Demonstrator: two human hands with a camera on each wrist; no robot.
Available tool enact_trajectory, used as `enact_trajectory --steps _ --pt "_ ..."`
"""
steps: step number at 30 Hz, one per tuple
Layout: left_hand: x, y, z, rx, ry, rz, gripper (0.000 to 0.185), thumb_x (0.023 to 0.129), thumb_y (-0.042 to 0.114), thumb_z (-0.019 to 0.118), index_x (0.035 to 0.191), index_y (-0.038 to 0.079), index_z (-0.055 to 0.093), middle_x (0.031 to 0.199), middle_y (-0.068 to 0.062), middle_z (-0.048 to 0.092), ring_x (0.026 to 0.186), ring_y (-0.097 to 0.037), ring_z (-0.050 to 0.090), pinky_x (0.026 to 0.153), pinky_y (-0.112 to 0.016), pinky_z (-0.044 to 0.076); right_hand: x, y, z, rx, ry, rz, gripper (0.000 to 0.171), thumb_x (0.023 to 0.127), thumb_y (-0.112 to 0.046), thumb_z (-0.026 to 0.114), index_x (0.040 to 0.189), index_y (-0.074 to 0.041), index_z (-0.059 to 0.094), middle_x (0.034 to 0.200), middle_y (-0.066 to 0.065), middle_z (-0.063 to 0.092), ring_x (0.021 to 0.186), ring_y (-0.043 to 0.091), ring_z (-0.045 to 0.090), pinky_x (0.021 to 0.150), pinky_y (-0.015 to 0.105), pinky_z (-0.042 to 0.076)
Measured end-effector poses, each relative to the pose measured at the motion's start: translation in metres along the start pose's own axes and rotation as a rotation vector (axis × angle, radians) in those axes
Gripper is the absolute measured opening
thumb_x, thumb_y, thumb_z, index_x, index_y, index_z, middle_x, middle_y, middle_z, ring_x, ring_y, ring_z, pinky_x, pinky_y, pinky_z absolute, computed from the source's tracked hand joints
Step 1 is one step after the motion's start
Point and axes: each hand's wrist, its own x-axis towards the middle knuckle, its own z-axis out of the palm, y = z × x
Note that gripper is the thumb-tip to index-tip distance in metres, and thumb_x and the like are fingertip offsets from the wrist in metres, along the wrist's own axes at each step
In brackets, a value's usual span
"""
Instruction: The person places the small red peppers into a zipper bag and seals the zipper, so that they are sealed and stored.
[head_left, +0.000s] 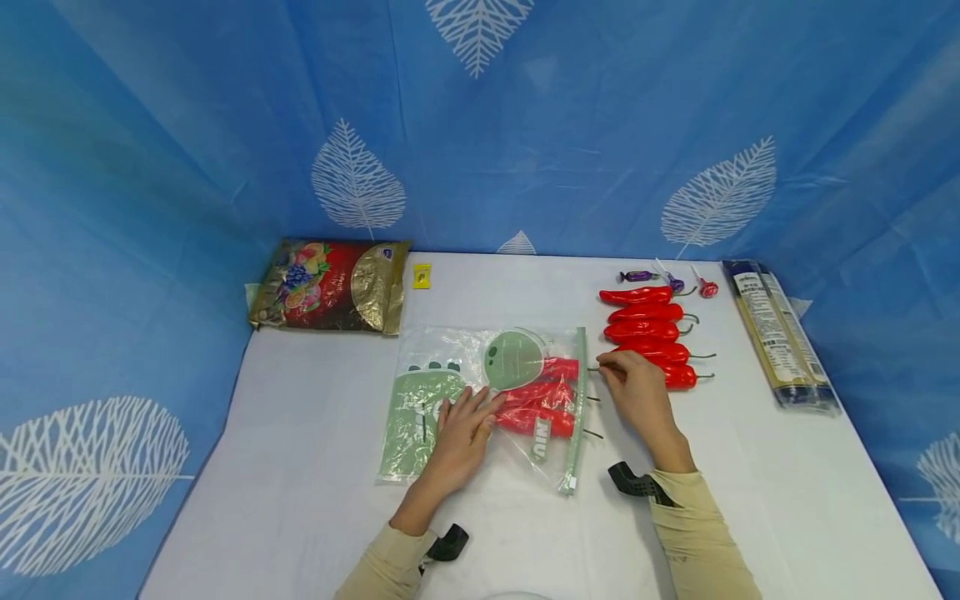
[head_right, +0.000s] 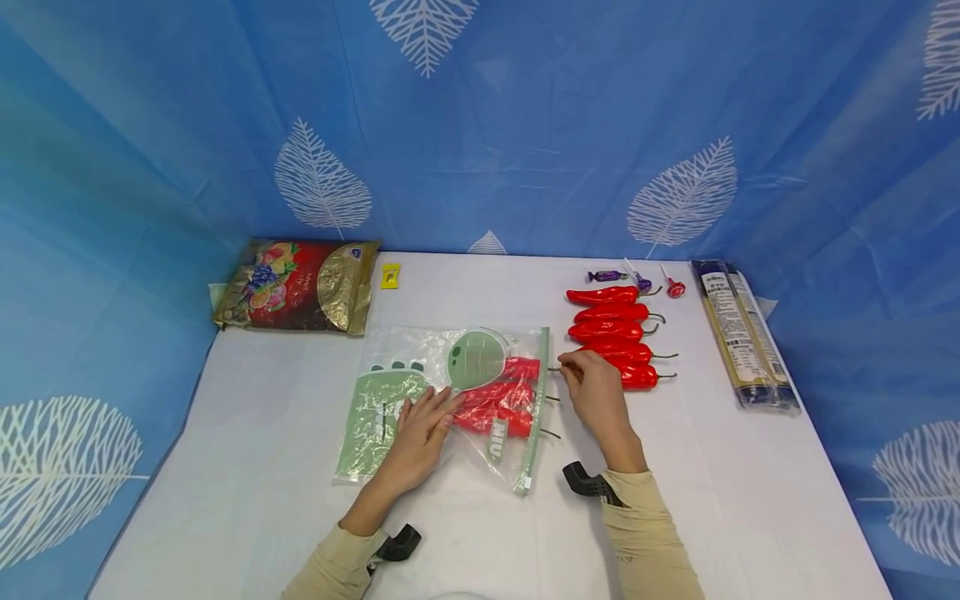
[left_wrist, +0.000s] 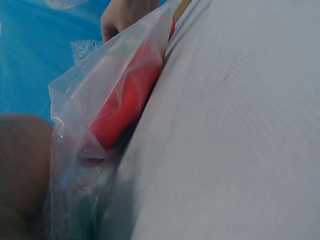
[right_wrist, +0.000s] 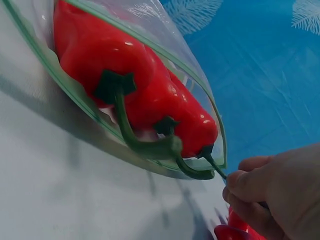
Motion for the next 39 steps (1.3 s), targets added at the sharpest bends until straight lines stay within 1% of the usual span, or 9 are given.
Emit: enact_trajectory --steps 10,16,19,23,26,28,31,35,39 --pt "0.000 0.003 0.001 0.022 -0.001 0.004 0.042 0.109 0.028 0.045 0.149 0.027 0.054 0.162 -0.013 0.042 0.156 -0.040 0.025 0.126 -0.065 0.001 -0.004 -0.005 0.002 0.063 0.075 0.063 0.015 0.092 -0.008 0.076 0.106 -0.005 0.077 0.098 0.015 0.079 0.087 0.031 0.075 0.079 0.049 0.062" --pt "-0.001 0.004 0.001 0.023 -0.010 0.000 0.042 0.109 0.028 0.045 0.150 0.027 0.054 0.162 -0.012 0.041 0.156 -0.039 0.024 0.126 -0.064 0.001 -0.010 -0.005 -0.002 0.068 0.036 0.074 0.021 0.093 -0.011 0.075 0.113 -0.008 0.077 0.104 0.014 0.079 0.092 0.030 0.074 0.080 0.046 0.062" --pt "-0.001 0.004 0.002 0.020 0.002 0.009 0.041 0.109 0.028 0.045 0.149 0.027 0.055 0.161 -0.012 0.042 0.156 -0.039 0.025 0.126 -0.064 0.001 -0.015 0.006 -0.017 0.043 0.066 0.050 0.027 0.092 -0.011 0.076 0.119 -0.009 0.075 0.110 0.015 0.077 0.090 0.029 0.071 0.074 0.032 0.059" --pt "-0.001 0.002 0.002 0.015 0.017 0.018 0.041 0.109 0.030 0.045 0.148 0.026 0.055 0.161 -0.012 0.043 0.155 -0.039 0.025 0.126 -0.065 0.001 -0.022 0.038 -0.050 -0.024 0.201 0.069 0.030 0.093 -0.005 0.073 0.123 -0.006 0.072 0.116 0.019 0.073 0.084 0.031 0.066 0.067 0.014 0.043" --pt "0.000 0.002 0.001 0.017 0.026 0.016 0.041 0.109 0.031 0.044 0.148 0.025 0.055 0.161 -0.012 0.043 0.156 -0.039 0.025 0.126 -0.064 0.001 -0.026 0.067 -0.070 -0.095 0.203 0.117 0.035 0.094 0.002 0.065 0.129 -0.003 0.067 0.124 0.025 0.066 0.090 0.037 0.065 0.073 0.024 0.051" --pt "0.000 0.002 0.001 0.017 0.037 0.014 0.041 0.109 0.031 0.044 0.147 0.024 0.057 0.161 -0.012 0.043 0.155 -0.040 0.026 0.126 -0.065 0.002 -0.028 0.083 -0.075 -0.138 0.136 0.124 0.038 0.095 0.004 0.062 0.132 0.000 0.063 0.127 0.028 0.064 0.093 0.042 0.066 0.077 0.042 0.057" --pt "0.001 0.002 0.000 0.009 0.039 0.004 0.040 0.109 0.031 0.044 0.147 0.023 0.058 0.160 -0.012 0.044 0.155 -0.040 0.026 0.126 -0.064 0.002 -0.032 0.100 -0.074 -0.150 0.042 0.118 0.034 0.095 0.003 0.063 0.129 0.003 0.065 0.123 0.031 0.065 0.098 0.047 0.066 0.085 0.062 0.054" --pt "0.000 0.002 0.002 0.011 0.028 0.011 0.040 0.109 0.030 0.044 0.146 0.023 0.058 0.160 -0.014 0.044 0.154 -0.042 0.027 0.125 -0.066 0.003 -0.040 0.107 -0.068 -0.169 0.045 0.153 0.024 0.094 -0.002 0.070 0.117 0.002 0.072 0.111 0.030 0.070 0.099 0.046 0.066 0.084 0.060 0.051" --pt "0.000 0.003 0.002 0.006 0.029 0.014 0.040 0.109 0.030 0.045 0.146 0.023 0.058 0.160 -0.014 0.044 0.154 -0.042 0.027 0.125 -0.066 0.003 -0.046 0.107 -0.066 -0.183 0.073 0.168 0.019 0.091 -0.002 0.073 0.110 0.002 0.074 0.103 0.027 0.069 0.087 0.040 0.064 0.071 0.046 0.049"
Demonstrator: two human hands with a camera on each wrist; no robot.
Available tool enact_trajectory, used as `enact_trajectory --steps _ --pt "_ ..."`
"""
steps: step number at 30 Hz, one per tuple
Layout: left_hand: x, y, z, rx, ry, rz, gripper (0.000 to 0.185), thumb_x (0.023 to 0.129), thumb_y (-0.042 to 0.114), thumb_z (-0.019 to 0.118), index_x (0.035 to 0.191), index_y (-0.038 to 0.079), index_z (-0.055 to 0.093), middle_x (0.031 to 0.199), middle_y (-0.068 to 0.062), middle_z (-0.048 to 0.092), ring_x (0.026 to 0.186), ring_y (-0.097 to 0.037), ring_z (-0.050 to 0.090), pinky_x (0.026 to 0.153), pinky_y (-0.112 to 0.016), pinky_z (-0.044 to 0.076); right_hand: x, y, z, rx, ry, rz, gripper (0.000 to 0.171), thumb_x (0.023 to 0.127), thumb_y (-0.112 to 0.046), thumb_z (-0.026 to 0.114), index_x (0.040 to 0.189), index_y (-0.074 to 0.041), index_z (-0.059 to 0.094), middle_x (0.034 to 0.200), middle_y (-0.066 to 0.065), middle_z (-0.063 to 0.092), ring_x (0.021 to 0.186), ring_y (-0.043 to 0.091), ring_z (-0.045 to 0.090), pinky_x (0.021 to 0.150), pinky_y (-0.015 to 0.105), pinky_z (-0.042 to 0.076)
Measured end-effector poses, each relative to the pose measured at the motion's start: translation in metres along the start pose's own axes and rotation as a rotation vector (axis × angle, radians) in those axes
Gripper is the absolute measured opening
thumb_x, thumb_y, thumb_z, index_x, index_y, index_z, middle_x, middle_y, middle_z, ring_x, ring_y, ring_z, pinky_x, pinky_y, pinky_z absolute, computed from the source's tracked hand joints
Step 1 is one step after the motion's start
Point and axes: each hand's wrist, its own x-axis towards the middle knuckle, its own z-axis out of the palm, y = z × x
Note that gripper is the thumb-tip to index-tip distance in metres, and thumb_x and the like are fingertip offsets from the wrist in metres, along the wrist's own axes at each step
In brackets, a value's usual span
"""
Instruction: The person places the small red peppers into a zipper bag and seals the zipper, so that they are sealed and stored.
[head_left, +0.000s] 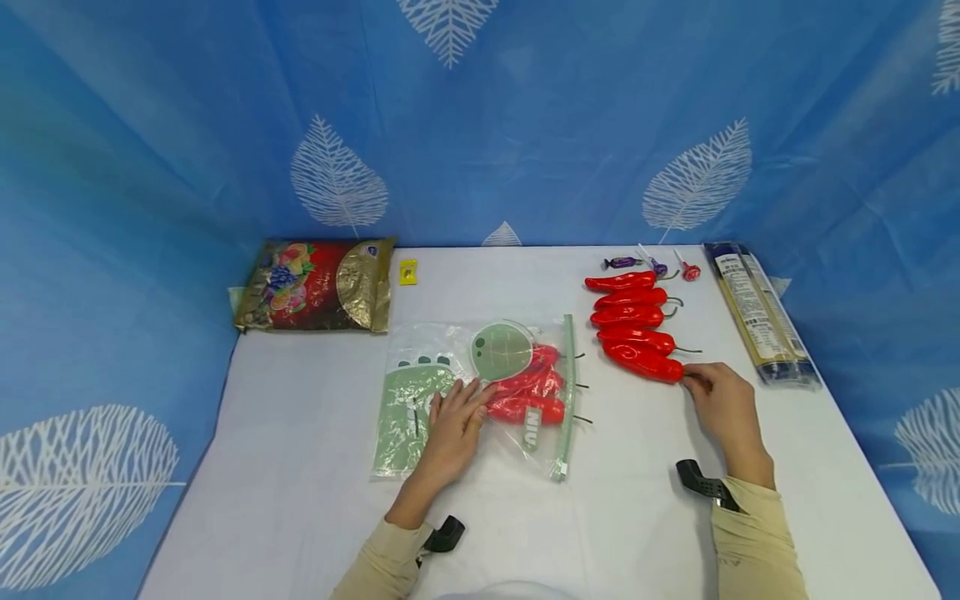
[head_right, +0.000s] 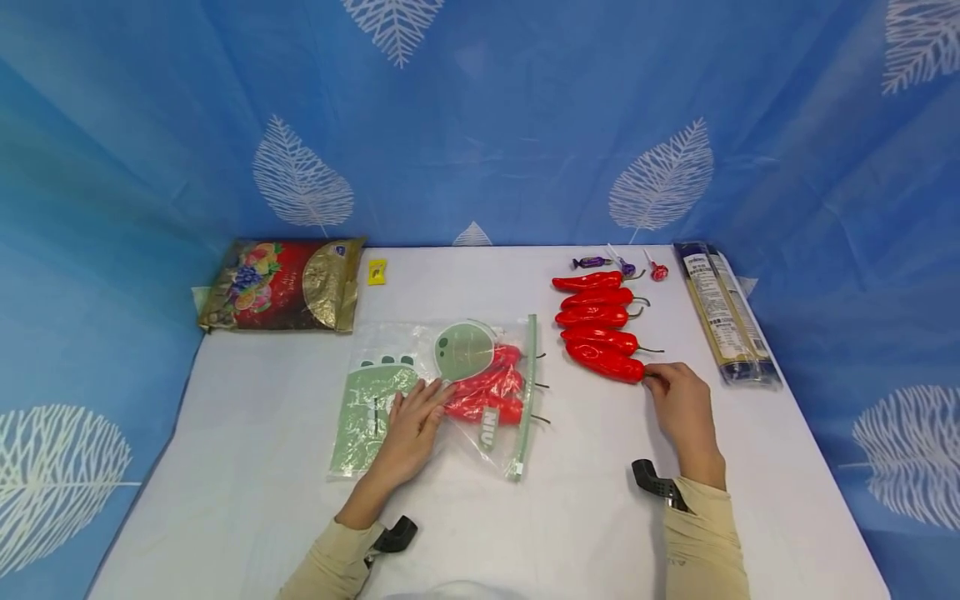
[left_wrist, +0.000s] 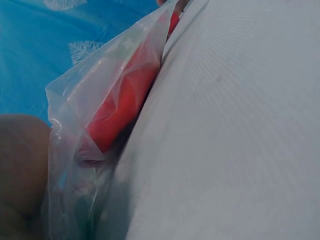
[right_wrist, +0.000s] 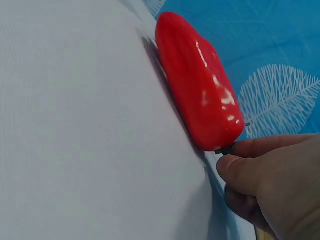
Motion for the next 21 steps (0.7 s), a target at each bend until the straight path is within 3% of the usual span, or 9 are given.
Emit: enact_trajectory --steps 8,11,15,18,21 --pt "0.001 0.001 0.000 -0.009 -0.012 0.008 0.039 0.109 0.030 0.044 0.145 0.023 0.059 0.160 -0.013 0.044 0.154 -0.043 0.027 0.125 -0.066 0.004 -0.022 -0.001 -0.006 0.015 0.039 0.055 0.015 0.090 -0.011 0.078 0.103 -0.004 0.080 0.096 0.018 0.073 0.085 0.029 0.065 0.067 0.029 0.044" --pt "0.001 0.001 -0.001 -0.007 -0.015 0.006 0.039 0.110 0.030 0.043 0.145 0.023 0.059 0.160 -0.013 0.044 0.154 -0.042 0.027 0.125 -0.066 0.003 -0.042 -0.007 -0.013 0.048 0.069 0.072 0.014 0.087 -0.011 0.081 0.101 -0.007 0.081 0.096 0.014 0.075 0.083 0.007 0.061 0.067 0.016 0.042" --pt "0.002 0.000 -0.002 -0.014 0.000 0.000 0.039 0.110 0.029 0.043 0.144 0.023 0.060 0.160 -0.013 0.045 0.154 -0.042 0.027 0.125 -0.066 0.003 -0.068 -0.020 -0.021 0.090 0.068 0.008 0.014 0.083 -0.005 0.083 0.096 -0.008 0.082 0.092 0.008 0.076 0.081 -0.017 0.046 0.068 0.002 0.038" --pt "0.001 -0.001 -0.002 -0.031 -0.001 -0.011 0.039 0.110 0.029 0.044 0.145 0.023 0.060 0.160 -0.012 0.045 0.155 -0.040 0.027 0.126 -0.064 0.002 -0.085 -0.030 -0.023 0.091 0.043 -0.041 0.016 0.079 0.000 0.084 0.092 -0.009 0.082 0.088 0.004 0.076 0.079 -0.016 0.048 0.067 -0.001 0.038" --pt "0.001 -0.001 -0.002 -0.044 -0.008 -0.010 0.039 0.110 0.029 0.044 0.144 0.023 0.060 0.160 -0.012 0.045 0.155 -0.040 0.026 0.126 -0.064 0.001 -0.096 -0.037 -0.020 0.078 0.017 -0.039 0.017 0.077 0.001 0.085 0.089 -0.010 0.082 0.085 0.001 0.075 0.076 -0.007 0.056 0.065 0.000 0.040"
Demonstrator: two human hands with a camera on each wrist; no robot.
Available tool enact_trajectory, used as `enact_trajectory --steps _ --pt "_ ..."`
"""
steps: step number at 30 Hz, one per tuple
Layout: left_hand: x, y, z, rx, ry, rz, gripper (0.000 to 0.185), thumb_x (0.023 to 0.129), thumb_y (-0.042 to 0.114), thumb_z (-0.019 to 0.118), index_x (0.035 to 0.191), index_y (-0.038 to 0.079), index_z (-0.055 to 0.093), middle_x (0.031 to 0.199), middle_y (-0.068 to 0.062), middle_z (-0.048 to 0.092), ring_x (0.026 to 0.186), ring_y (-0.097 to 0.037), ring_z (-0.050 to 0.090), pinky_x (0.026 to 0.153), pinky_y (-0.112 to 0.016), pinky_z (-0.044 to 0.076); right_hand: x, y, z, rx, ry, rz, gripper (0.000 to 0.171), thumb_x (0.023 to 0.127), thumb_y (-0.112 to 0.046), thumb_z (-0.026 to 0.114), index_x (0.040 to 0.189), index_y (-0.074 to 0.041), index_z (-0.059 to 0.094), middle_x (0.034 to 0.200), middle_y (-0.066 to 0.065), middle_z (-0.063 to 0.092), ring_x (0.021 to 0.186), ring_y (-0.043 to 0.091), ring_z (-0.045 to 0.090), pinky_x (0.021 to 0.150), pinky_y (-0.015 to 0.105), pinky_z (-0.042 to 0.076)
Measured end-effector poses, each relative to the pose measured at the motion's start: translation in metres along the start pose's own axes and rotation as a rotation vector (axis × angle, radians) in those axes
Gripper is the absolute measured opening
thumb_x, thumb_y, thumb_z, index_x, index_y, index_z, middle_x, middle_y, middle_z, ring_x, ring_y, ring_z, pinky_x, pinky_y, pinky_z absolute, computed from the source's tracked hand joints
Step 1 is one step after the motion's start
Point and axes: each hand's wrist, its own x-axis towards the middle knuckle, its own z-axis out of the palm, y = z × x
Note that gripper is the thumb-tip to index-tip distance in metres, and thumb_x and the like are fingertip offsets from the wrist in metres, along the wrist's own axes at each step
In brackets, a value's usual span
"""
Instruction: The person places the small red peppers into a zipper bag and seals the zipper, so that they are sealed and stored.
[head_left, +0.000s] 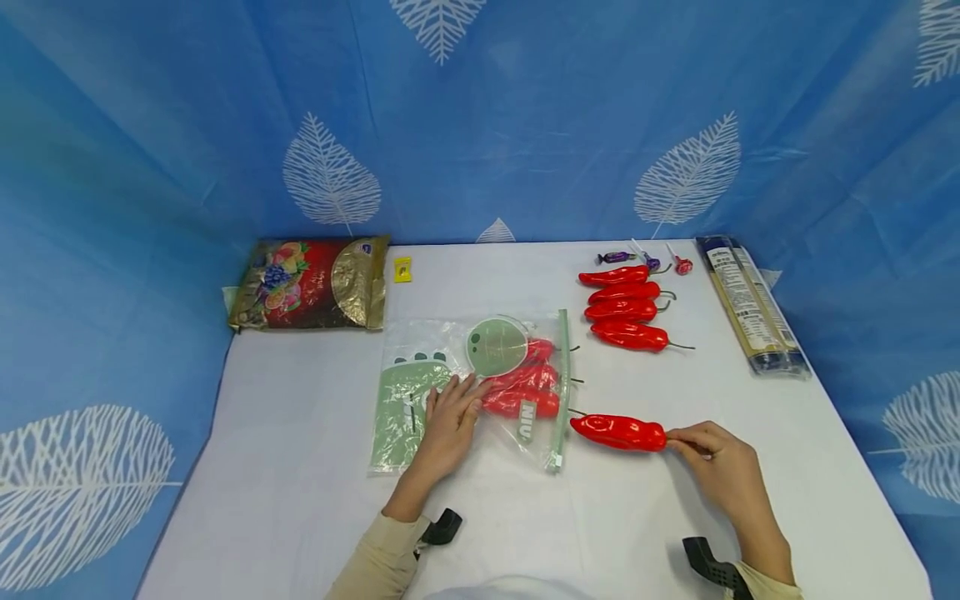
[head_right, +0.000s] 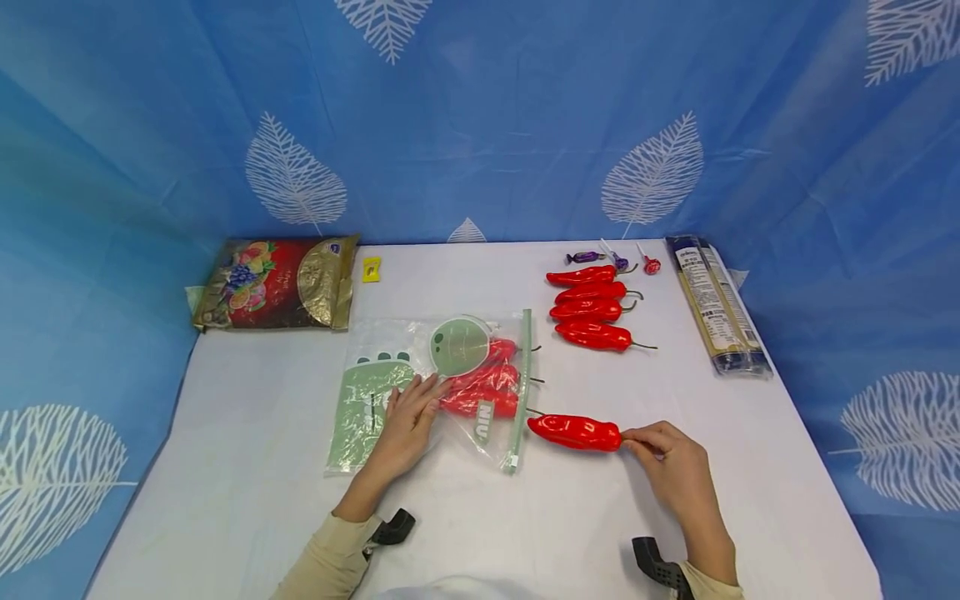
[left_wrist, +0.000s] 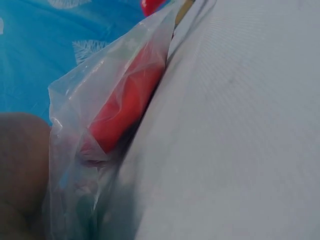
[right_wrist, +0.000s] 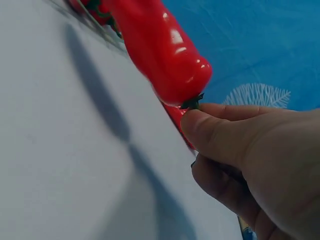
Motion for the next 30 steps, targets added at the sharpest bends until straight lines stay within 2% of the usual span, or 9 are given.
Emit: enact_trajectory --steps 5,9,17,30 --pt "0.001 -0.002 0.000 -0.004 0.002 0.000 0.039 0.110 0.030 0.043 0.144 0.023 0.061 0.160 -0.011 0.045 0.155 -0.040 0.027 0.126 -0.064 0.001 -0.004 -0.006 0.007 -0.016 -0.029 0.004 0.016 0.078 -0.001 0.085 0.090 -0.012 0.082 0.085 -0.003 0.073 0.077 0.010 0.064 0.065 0.008 0.047" --pt "0.002 -0.003 0.000 0.002 0.000 0.012 0.039 0.110 0.030 0.043 0.143 0.023 0.061 0.160 -0.013 0.045 0.154 -0.041 0.028 0.125 -0.066 0.002 -0.002 -0.008 0.009 -0.019 -0.017 -0.013 0.016 0.078 -0.001 0.085 0.089 -0.013 0.082 0.084 -0.004 0.072 0.078 0.016 0.067 0.064 0.012 0.049" --pt "0.001 -0.003 0.001 -0.002 -0.003 -0.002 0.038 0.110 0.030 0.044 0.143 0.024 0.061 0.160 -0.011 0.045 0.155 -0.039 0.027 0.126 -0.064 0.001 -0.002 -0.018 0.021 0.037 -0.020 -0.049 0.017 0.078 -0.003 0.087 0.087 -0.016 0.082 0.083 -0.008 0.073 0.076 0.002 0.062 0.066 0.010 0.048" --pt "0.001 -0.003 0.002 -0.006 0.006 0.019 0.038 0.110 0.030 0.044 0.142 0.023 0.062 0.160 -0.013 0.045 0.154 -0.041 0.028 0.124 -0.067 0.003 0.005 -0.039 0.047 0.137 -0.056 -0.120 0.018 0.077 -0.005 0.088 0.087 -0.018 0.081 0.084 -0.011 0.072 0.077 -0.001 0.060 0.066 0.008 0.047"
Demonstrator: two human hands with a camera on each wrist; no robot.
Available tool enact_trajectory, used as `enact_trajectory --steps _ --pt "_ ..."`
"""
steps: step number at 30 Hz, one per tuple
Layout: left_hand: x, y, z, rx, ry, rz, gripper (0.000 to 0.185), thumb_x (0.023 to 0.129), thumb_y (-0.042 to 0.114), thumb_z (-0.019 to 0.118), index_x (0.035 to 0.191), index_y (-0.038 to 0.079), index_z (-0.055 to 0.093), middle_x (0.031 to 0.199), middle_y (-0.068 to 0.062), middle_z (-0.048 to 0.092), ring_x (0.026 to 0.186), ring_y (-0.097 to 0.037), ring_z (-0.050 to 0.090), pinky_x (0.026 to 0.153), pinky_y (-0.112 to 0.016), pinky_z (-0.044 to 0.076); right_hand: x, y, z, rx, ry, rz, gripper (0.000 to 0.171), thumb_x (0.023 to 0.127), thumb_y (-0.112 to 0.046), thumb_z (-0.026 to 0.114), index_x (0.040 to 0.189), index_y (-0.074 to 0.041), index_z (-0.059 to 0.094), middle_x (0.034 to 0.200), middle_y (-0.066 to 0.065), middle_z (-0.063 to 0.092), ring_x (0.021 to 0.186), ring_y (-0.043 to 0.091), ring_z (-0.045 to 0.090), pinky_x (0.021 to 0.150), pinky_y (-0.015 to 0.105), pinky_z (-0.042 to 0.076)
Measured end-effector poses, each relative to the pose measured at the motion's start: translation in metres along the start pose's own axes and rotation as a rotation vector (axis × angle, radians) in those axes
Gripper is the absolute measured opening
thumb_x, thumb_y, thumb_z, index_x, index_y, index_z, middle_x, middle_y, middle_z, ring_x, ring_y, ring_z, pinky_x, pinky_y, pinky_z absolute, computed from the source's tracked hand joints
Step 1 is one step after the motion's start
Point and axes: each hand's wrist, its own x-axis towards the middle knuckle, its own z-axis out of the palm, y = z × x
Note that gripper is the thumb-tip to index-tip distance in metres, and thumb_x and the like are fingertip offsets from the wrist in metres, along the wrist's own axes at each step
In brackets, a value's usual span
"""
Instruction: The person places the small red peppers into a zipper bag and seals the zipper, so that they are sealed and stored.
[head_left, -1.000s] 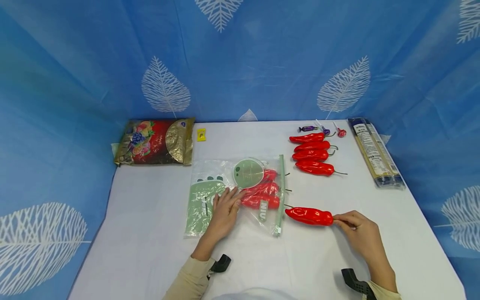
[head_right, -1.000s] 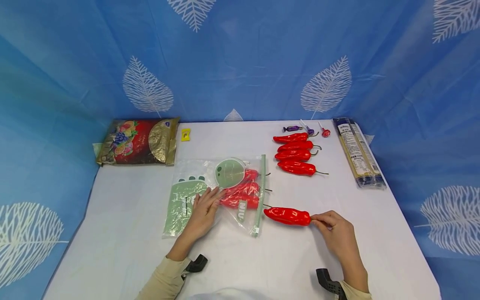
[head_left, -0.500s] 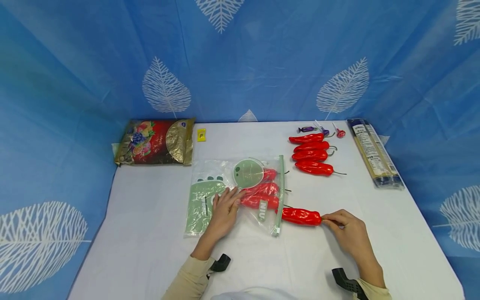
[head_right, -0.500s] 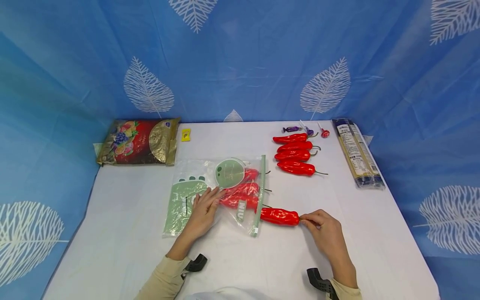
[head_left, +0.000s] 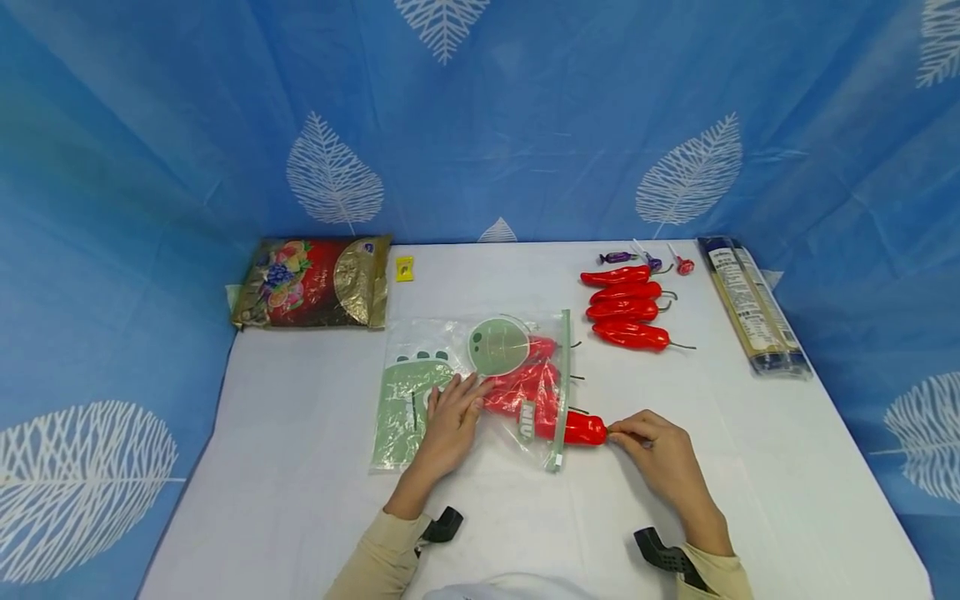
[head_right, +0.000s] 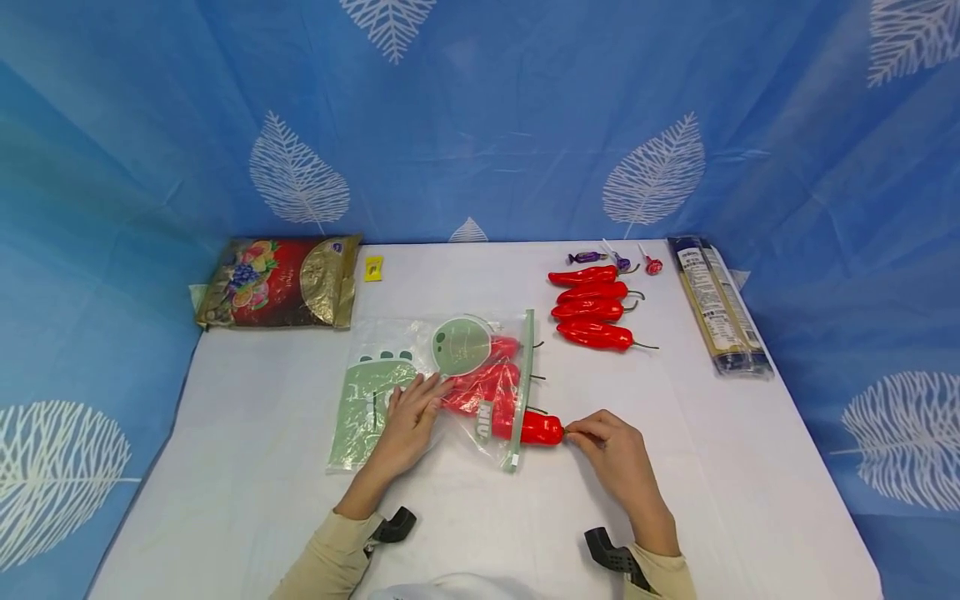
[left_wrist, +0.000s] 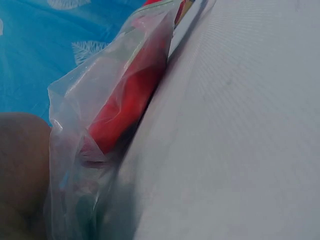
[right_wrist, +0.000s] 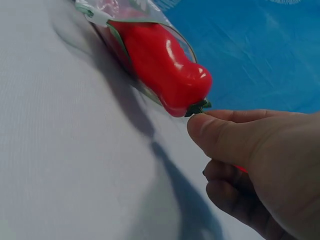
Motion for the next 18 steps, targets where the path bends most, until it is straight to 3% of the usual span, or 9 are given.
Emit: enact_trajectory --steps 6,11,18 --pt "0.002 0.001 0.000 0.012 0.002 0.018 0.039 0.110 0.031 0.043 0.142 0.023 0.062 0.159 -0.012 0.046 0.154 -0.041 0.029 0.124 -0.067 0.003 0.005 -0.011 0.008 0.028 -0.031 -0.018 0.018 0.080 -0.004 0.085 0.092 -0.018 0.081 0.089 -0.007 0.076 0.080 0.003 0.066 0.068 0.013 0.052" --pt "0.003 0.002 0.000 0.028 0.000 0.017 0.038 0.110 0.029 0.043 0.143 0.024 0.061 0.159 -0.012 0.046 0.154 -0.041 0.029 0.124 -0.067 0.003 0.004 -0.018 0.012 0.029 -0.063 0.028 0.020 0.085 -0.002 0.081 0.100 -0.015 0.078 0.094 -0.003 0.076 0.080 0.007 0.068 0.068 0.022 0.057" --pt "-0.001 0.000 0.001 0.035 0.005 -0.001 0.038 0.110 0.030 0.043 0.142 0.022 0.062 0.158 -0.013 0.047 0.153 -0.041 0.030 0.124 -0.067 0.003 0.002 -0.019 0.014 -0.006 -0.096 0.116 0.014 0.087 -0.006 0.080 0.099 -0.013 0.078 0.091 -0.002 0.075 0.074 0.005 0.057 0.063 0.021 0.048"
